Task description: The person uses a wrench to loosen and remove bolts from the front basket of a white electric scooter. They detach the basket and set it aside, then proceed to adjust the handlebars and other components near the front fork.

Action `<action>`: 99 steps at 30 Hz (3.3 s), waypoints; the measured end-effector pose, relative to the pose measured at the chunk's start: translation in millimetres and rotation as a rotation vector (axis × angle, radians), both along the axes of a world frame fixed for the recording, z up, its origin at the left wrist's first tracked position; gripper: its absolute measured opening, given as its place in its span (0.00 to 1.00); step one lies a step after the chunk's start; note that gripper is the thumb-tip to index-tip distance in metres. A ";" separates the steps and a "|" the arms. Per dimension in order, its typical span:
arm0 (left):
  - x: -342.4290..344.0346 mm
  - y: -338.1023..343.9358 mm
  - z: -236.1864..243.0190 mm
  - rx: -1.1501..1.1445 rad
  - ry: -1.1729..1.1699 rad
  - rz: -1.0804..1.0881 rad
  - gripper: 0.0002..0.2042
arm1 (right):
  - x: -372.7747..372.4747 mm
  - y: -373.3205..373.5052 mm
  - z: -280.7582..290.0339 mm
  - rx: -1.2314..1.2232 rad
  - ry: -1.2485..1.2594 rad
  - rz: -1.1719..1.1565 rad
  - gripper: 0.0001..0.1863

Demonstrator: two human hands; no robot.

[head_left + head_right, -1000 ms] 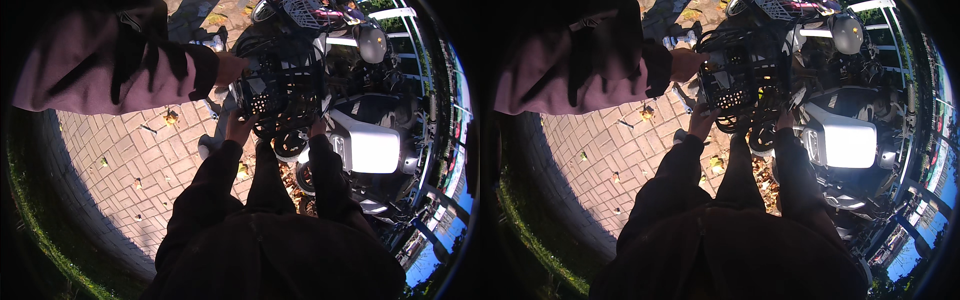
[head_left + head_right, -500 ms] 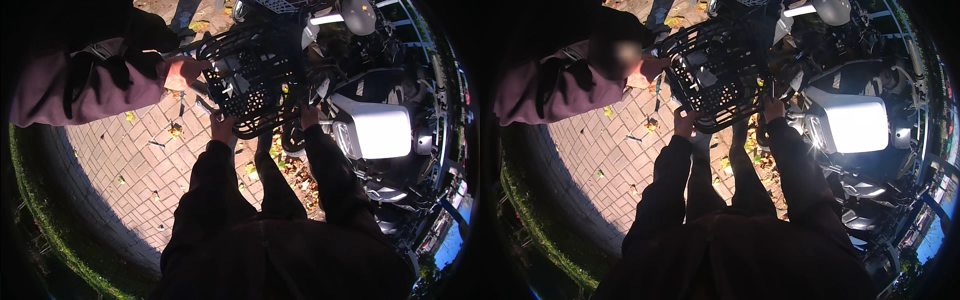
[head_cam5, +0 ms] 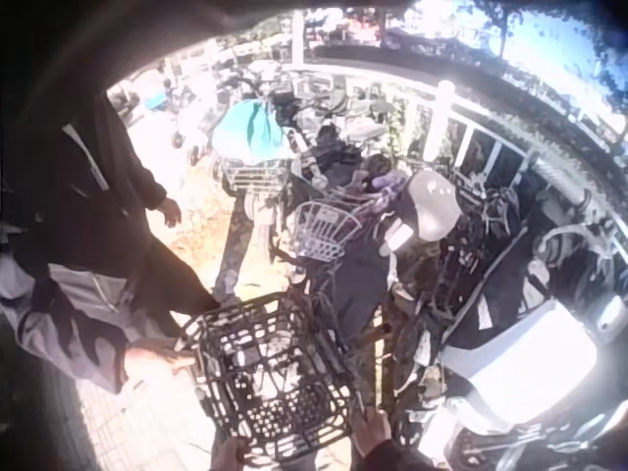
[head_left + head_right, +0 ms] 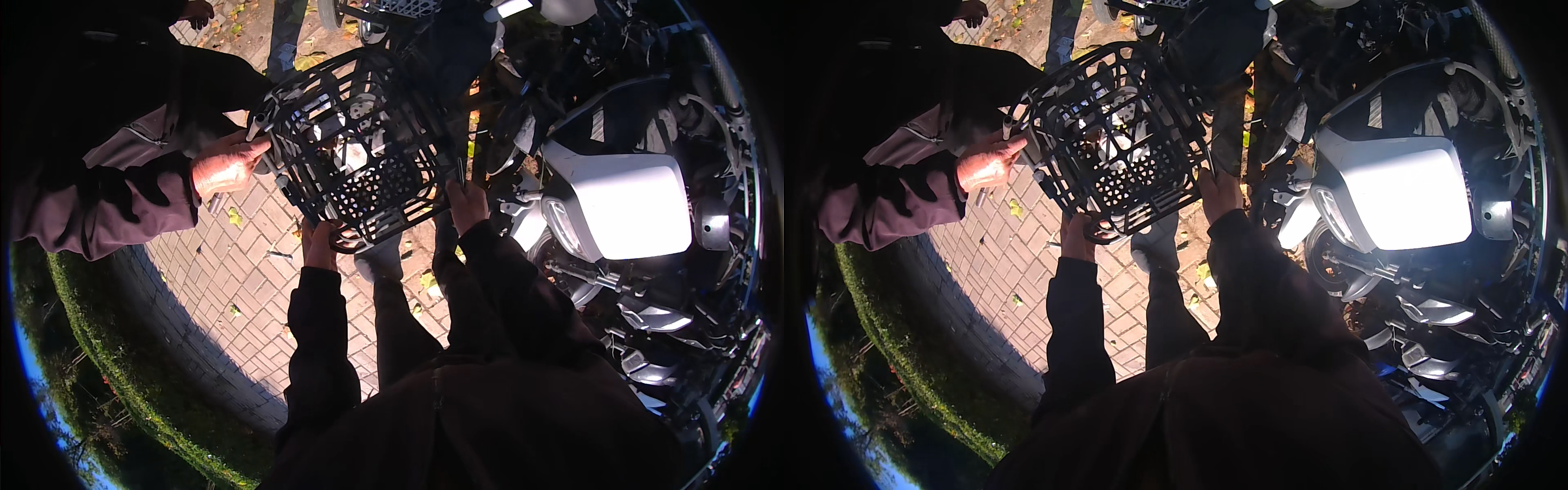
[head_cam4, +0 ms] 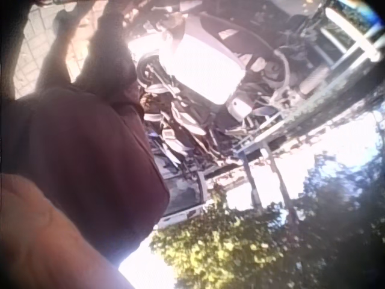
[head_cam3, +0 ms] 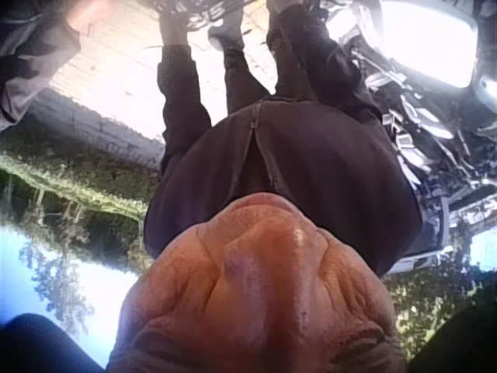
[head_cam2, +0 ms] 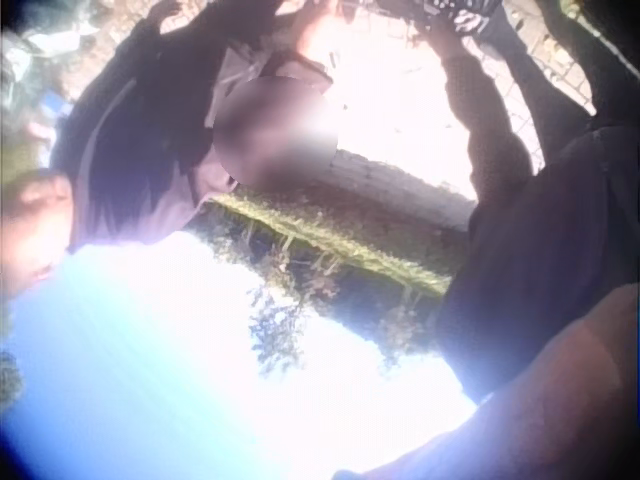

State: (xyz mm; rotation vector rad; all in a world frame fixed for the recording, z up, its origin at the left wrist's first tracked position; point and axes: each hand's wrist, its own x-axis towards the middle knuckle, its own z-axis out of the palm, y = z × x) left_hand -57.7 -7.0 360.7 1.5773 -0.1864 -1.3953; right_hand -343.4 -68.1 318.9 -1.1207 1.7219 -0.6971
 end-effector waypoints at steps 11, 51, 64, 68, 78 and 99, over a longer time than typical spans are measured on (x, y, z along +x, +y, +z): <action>33.3 6.8 12.6 -0.198 0.259 -0.223 0.34 | 11.2 3.7 24.0 0.089 -0.095 -0.008 0.21; -21.9 22.2 -24.5 -0.066 -0.265 0.162 0.20 | -10.7 12.2 20.4 0.423 -0.939 -0.164 0.23; 6.5 0.2 -2.6 -0.091 -0.133 0.196 0.23 | -23.8 61.3 -16.6 0.632 -0.684 -0.176 0.15; 12.8 0.1 0.5 -0.031 -0.094 0.187 0.19 | -19.1 70.9 -43.5 0.770 -0.600 -0.135 0.10; -11.7 6.9 23.4 0.019 -0.194 0.142 0.12 | -28.0 12.3 -152.4 0.516 -0.606 0.040 0.11; -33.8 17.1 28.6 0.021 -0.224 0.215 0.14 | 42.5 -121.2 -225.1 -0.018 -0.188 0.475 0.14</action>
